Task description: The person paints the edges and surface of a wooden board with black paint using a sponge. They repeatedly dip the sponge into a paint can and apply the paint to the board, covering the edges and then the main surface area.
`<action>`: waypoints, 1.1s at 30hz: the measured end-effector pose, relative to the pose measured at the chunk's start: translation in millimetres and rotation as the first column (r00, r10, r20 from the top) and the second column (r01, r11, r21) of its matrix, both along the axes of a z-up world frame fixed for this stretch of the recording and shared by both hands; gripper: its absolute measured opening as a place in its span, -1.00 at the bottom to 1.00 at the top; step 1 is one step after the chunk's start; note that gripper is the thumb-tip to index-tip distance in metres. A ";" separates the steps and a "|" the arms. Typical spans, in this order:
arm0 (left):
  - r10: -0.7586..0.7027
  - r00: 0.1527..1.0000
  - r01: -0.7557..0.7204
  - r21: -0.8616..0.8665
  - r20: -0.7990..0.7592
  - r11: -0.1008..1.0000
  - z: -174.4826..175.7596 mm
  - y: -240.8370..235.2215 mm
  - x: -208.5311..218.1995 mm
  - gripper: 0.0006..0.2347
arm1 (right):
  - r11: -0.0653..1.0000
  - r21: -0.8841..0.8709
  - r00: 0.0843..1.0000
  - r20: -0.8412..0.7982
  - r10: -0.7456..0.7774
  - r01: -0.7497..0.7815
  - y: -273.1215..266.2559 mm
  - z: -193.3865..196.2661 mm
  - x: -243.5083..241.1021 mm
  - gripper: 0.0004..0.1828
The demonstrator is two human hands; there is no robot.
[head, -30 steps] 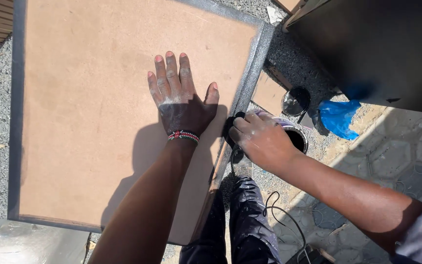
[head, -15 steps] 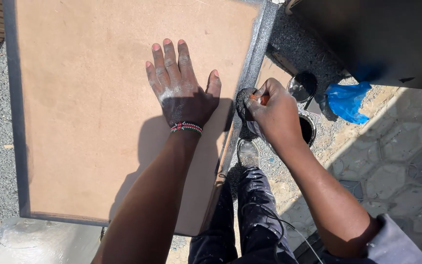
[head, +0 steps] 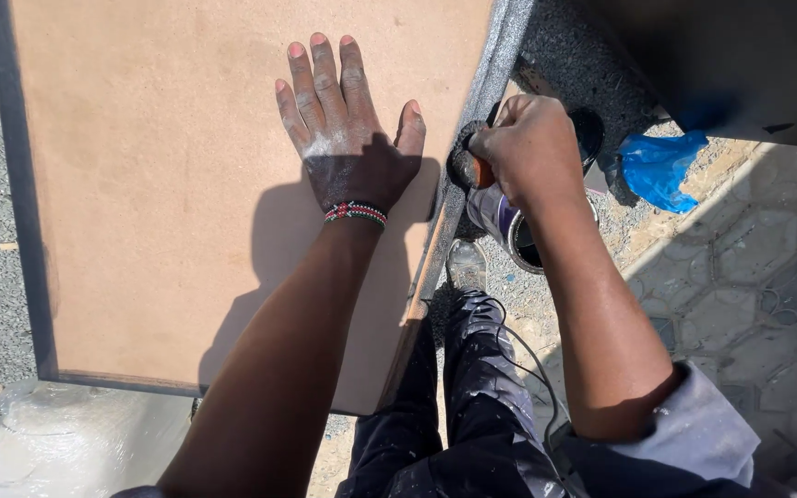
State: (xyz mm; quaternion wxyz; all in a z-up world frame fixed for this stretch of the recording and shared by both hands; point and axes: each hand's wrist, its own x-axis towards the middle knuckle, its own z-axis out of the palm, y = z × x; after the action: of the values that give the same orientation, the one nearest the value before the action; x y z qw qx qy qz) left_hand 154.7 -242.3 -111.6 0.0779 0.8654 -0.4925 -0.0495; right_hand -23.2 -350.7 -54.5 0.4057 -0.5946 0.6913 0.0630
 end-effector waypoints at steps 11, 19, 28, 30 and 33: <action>0.020 0.998 -0.018 -0.026 0.052 1.000 -6.6 -0.5 -3.1 -0.06 | 0.924 -0.370 0.968 0.252 -0.001 0.097 -45.1 -42.4 -4.4 -0.39; 0.012 0.998 -0.013 0.014 0.057 1.000 -15.7 0.9 -2.4 -0.10 | 0.979 -0.197 0.983 0.185 -0.008 0.045 138.1 -4.9 -22.0 -0.77; -0.233 0.971 0.240 -0.209 0.056 0.948 -4.6 0.7 -3.2 -0.40 | 0.820 -0.558 0.978 0.206 -0.015 0.130 -68.6 -67.9 -13.4 -0.65; -0.230 0.967 0.248 -0.217 0.105 0.944 -5.6 -0.8 -1.7 -0.37 | 0.887 -0.431 0.960 0.278 -0.042 0.164 -153.9 -81.8 -61.0 -0.73; -0.224 0.968 0.244 -0.212 0.116 0.946 -3.6 -1.2 -2.2 -0.35 | 0.957 -0.227 0.919 0.386 -0.083 0.182 -158.7 -72.1 -61.8 -0.82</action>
State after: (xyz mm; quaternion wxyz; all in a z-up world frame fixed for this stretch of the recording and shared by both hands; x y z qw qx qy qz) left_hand 152.5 -243.5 -115.2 0.1464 0.7878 -0.5972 0.0369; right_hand -85.0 -509.4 -126.5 0.4519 -0.5947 0.6429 -0.1696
